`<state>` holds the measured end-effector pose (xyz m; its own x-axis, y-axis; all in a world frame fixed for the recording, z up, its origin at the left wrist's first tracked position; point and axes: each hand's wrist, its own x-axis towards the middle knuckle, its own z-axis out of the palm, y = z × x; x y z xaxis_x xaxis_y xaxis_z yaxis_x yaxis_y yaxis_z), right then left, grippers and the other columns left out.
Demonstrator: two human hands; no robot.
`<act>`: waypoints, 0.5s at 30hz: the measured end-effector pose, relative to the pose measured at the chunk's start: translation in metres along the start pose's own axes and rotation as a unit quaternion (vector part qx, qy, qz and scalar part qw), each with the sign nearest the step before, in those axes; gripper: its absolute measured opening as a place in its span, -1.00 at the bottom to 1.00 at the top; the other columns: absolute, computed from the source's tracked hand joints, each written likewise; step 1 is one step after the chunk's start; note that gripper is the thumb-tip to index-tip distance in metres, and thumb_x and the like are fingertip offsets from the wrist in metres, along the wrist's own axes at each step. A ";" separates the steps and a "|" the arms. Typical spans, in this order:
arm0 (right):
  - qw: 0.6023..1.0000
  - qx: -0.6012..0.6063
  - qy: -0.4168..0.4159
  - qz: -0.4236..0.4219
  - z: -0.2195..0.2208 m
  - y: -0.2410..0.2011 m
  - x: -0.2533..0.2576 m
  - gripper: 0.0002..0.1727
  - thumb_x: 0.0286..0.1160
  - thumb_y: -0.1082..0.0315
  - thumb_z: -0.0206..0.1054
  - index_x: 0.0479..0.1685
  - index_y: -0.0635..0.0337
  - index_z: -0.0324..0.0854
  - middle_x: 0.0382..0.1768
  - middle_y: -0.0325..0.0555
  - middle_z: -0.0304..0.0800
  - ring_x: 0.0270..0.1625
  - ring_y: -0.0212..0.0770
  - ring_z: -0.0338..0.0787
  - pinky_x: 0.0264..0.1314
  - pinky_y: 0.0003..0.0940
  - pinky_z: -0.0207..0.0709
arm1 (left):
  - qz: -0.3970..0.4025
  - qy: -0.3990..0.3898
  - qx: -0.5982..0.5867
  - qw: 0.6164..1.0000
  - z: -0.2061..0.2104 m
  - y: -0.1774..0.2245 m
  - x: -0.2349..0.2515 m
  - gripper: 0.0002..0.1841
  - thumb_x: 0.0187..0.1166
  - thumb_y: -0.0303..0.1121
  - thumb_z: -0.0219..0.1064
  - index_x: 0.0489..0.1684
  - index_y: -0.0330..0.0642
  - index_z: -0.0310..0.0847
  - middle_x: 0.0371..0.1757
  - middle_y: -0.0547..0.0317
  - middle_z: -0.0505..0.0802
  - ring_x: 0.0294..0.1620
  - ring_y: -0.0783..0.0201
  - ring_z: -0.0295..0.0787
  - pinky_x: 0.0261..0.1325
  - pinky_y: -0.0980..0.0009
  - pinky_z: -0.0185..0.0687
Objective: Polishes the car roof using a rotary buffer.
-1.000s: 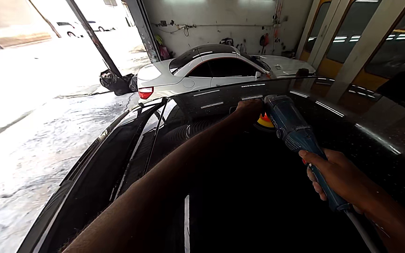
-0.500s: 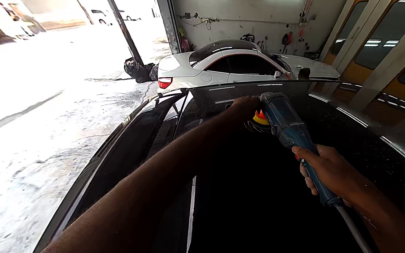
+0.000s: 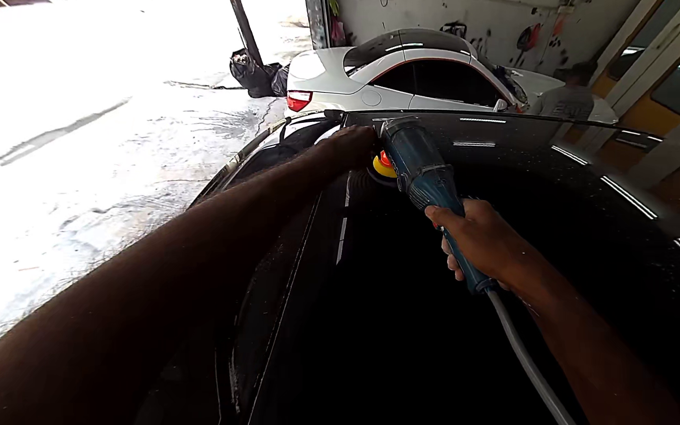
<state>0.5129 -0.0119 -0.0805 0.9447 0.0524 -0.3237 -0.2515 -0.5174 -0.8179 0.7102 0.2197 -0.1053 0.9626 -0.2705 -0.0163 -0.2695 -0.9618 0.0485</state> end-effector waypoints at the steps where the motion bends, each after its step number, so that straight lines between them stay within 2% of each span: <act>1: 1.000 -0.003 -0.007 -0.005 0.006 -0.004 0.002 -0.48 0.79 -0.16 0.11 -0.01 0.21 0.48 -0.66 -0.09 0.56 -0.76 -0.21 0.66 -0.72 -0.28 0.68 | -0.005 0.001 -0.002 1.000 0.003 -0.013 -0.001 -0.80 0.56 -0.35 0.38 0.00 -0.23 0.75 -0.07 -0.27 0.84 0.05 -0.33 0.81 0.10 -0.41 0.61; 6: 0.999 -0.017 -0.049 -0.005 0.029 -0.022 0.015 -0.47 0.76 -0.16 0.17 0.01 0.23 0.46 -0.63 -0.05 0.61 -0.73 -0.19 0.72 -0.67 -0.26 0.73 | -0.033 0.010 -0.004 0.999 0.014 -0.062 -0.013 -0.83 0.54 -0.33 0.38 -0.05 -0.14 0.79 -0.09 -0.23 0.86 0.02 -0.32 0.81 0.07 -0.44 0.62; 10: 0.997 -0.026 -0.066 -0.010 0.041 -0.030 0.014 -0.47 0.76 -0.17 0.17 0.07 0.21 0.46 -0.60 -0.04 0.60 -0.71 -0.20 0.72 -0.65 -0.28 0.74 | -0.062 0.004 0.004 0.998 0.011 -0.072 -0.034 -0.83 0.58 -0.32 0.38 -0.13 -0.25 0.74 -0.12 -0.26 0.84 -0.01 -0.33 0.81 0.03 -0.42 0.62; 15: 0.996 -0.039 -0.071 -0.028 0.044 -0.028 0.003 -0.48 0.80 -0.16 0.11 0.05 0.19 0.47 -0.62 -0.05 0.58 -0.74 -0.23 0.68 -0.69 -0.32 0.69 | -0.069 0.012 0.005 0.998 0.012 -0.077 -0.050 -0.83 0.60 -0.31 0.38 -0.14 -0.25 0.72 -0.16 -0.25 0.84 -0.05 -0.31 0.83 -0.01 -0.41 0.64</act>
<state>0.5135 0.0405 -0.0800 0.9161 0.2012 -0.3468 -0.1761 -0.5751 -0.7989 0.6821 0.3068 -0.1203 0.9908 -0.1353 0.0015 -0.1353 -0.9901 0.0369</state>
